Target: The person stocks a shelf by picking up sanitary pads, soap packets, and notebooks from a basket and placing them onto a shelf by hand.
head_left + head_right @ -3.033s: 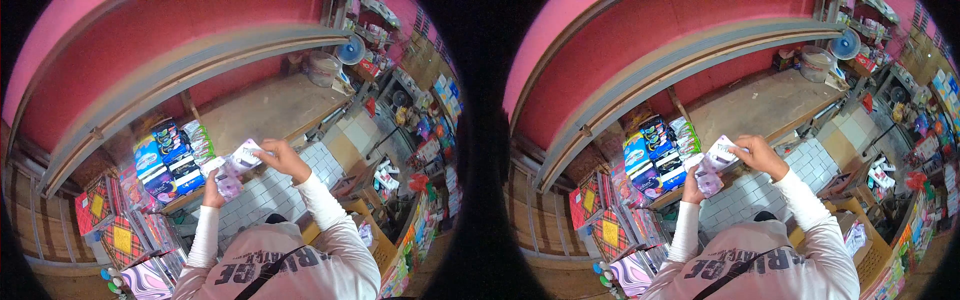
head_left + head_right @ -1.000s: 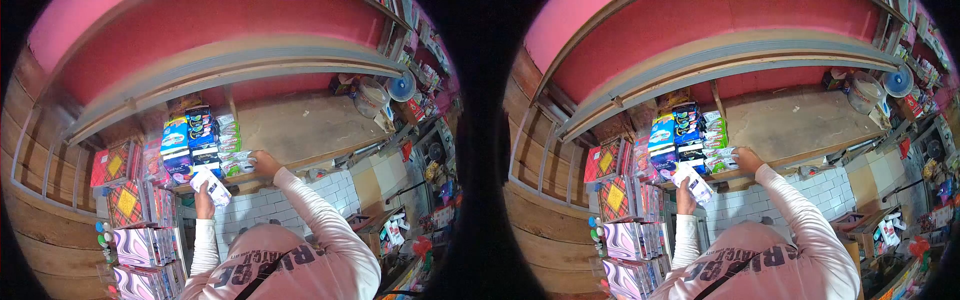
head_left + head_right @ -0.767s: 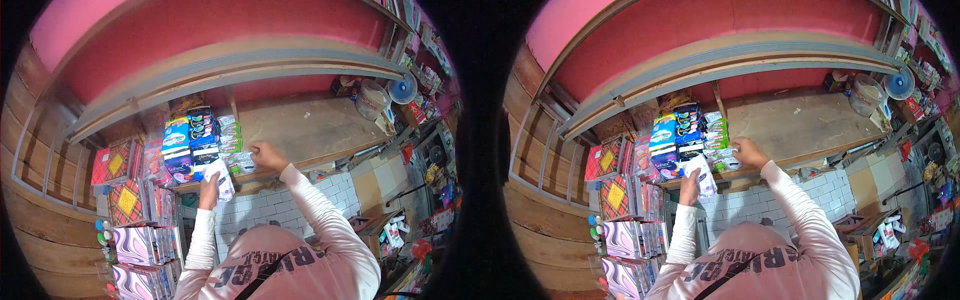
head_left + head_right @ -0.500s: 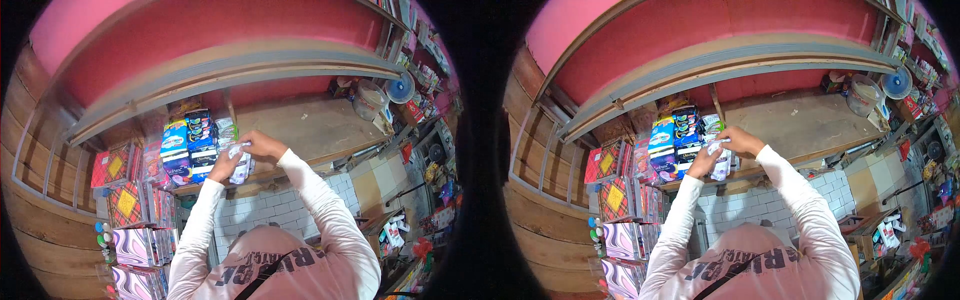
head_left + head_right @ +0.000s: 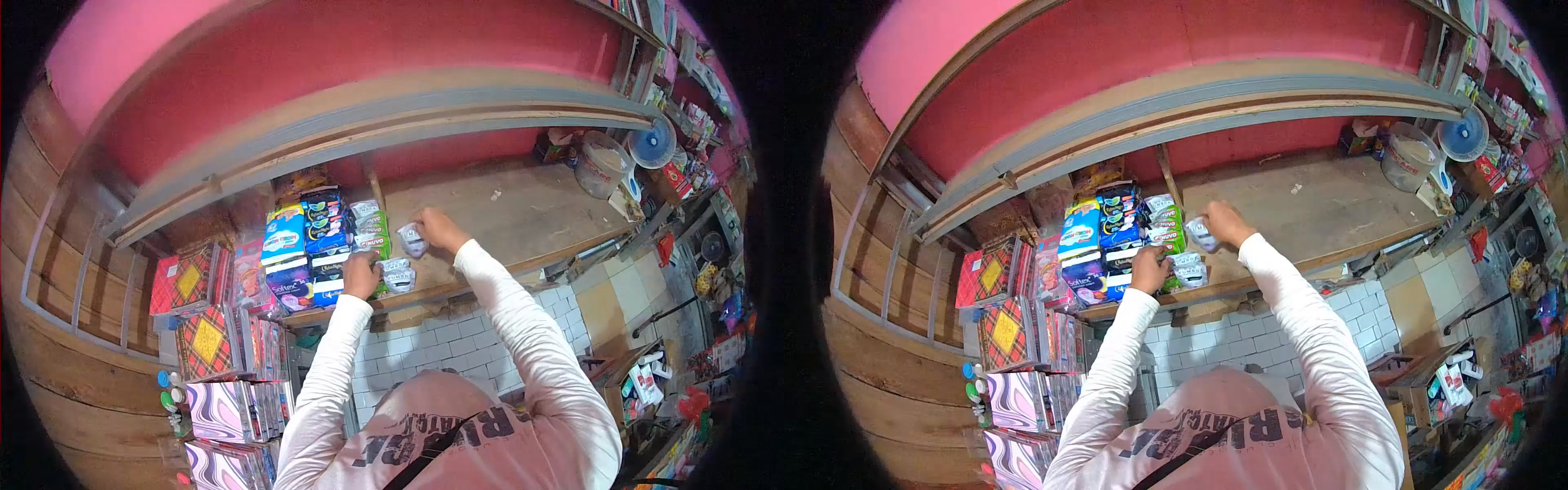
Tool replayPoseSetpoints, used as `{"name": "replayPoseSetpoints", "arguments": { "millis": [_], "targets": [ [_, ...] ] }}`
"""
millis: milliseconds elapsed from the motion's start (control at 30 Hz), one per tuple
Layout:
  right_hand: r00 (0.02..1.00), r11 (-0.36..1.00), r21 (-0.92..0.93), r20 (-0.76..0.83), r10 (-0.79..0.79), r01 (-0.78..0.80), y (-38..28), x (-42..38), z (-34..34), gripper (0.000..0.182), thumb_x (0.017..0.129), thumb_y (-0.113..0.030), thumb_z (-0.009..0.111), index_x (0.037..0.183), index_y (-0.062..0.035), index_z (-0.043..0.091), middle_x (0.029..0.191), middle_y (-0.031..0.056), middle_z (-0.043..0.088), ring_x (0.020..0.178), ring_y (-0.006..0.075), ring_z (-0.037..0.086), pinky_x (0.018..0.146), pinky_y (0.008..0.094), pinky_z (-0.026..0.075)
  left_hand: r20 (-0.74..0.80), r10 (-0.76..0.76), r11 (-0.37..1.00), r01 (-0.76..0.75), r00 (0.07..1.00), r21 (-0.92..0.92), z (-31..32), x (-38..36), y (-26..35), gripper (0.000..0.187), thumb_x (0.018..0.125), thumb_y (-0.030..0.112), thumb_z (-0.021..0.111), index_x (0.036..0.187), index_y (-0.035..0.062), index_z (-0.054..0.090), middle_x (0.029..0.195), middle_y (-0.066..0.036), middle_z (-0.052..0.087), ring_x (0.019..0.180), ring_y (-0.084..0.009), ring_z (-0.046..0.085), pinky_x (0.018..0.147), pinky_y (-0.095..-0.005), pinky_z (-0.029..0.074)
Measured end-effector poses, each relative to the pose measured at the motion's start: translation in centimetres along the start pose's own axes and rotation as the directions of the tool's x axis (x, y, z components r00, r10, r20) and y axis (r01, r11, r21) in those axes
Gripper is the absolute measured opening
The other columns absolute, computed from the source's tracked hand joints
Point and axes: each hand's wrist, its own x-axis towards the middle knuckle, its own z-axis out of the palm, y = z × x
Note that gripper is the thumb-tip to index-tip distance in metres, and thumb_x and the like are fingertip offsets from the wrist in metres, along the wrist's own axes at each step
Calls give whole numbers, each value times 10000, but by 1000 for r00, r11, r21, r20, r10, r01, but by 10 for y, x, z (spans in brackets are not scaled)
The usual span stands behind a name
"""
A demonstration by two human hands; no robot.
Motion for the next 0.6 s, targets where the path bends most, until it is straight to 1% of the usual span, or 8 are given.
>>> {"name": "replayPoseSetpoints", "arguments": {
  "millis": [33, 67, 167, 233, 333, 433, 533, 600],
  "targets": [
    [1000, 1000, 28, 10, 2, -2, 11, 1, 16, 193, 820, -86, 660, 988, -41, 744, 950, 227, 700, 913, 392, 679, 831, 462, 522, -7, 8, 999, -7, 1000, 31, 3, 0, -1, 235, 758, 123, 732, 976, 36, 740, 967, -195, 707, 934, -369, 659, 862, -464, 514],
    [1000, 998, 57, 20, 2, -3, 21, 0, 33, 192, 815, -80, 657, 982, -44, 746, 947, 225, 700, 908, 390, 680, 830, 464, 523, 13, 4, 998, -5, 1000, 70, 5, 1, -1, 189, 751, 112, 726, 924, 41, 751, 941, -186, 712, 903, -366, 662, 844, -466, 515],
    [997, 995, 93, 78, 20, -28, 35, -1, 67, 188, 824, -90, 662, 983, -32, 744, 977, 221, 700, 938, 379, 679, 856, 452, 517, -9, -10, 1000, 10, 1000, 8, 13, 2, -4, 163, 740, 106, 724, 887, 44, 757, 925, -181, 713, 890, -363, 664, 844, -467, 515],
    [993, 991, 118, 107, 55, -68, 22, -4, 72, 196, 846, -96, 658, 1000, -1, 734, 1022, 222, 701, 969, 374, 677, 886, 438, 512, -19, -16, 1000, 16, 1000, 15, 18, 3, -8, 113, 750, 99, 695, 832, 49, 756, 878, -186, 708, 858, -369, 664, 820, -474, 515],
    [993, 989, 138, 114, 41, -57, 17, -1, 82, 198, 840, -100, 668, 991, 12, 729, 1006, 230, 698, 966, 379, 674, 883, 437, 508, -3, -18, 999, 18, 1000, 51, 19, 7, -9, 96, 766, 92, 663, 783, 55, 750, 809, -189, 697, 805, -377, 664, 787, -483, 515],
    [994, 987, 154, 111, 26, -43, 13, 4, 88, 202, 837, -101, 671, 994, 11, 729, 1001, 236, 696, 962, 378, 676, 877, 433, 510, -1, -14, 997, 14, 1000, 71, 20, 7, -10, 94, 760, 100, 718, 812, 28, 746, 824, -181, 698, 807, -353, 660, 775, -455, 523],
    [990, 986, 149, 128, 53, -72, 15, 6, 92, 211, 836, -103, 673, 1011, 1, 731, 1003, 238, 694, 954, 376, 680, 871, 430, 514, -30, 2, 1000, -1, 1000, 29, 23, 6, -13, 90, 759, 97, 713, 804, 24, 743, 813, -179, 693, 797, -354, 654, 781, -452, 522],
    [990, 986, 148, 123, 63, -82, 17, 6, 94, 219, 835, -106, 676, 1021, -6, 732, 1006, 239, 693, 948, 376, 682, 868, 430, 516, -21, 3, 999, -2, 1000, 50, 25, 7, -16, 90, 760, 98, 687, 806, 51, 749, 835, -178, 696, 824, -367, 651, 798, -469, 512]
  ]
}}
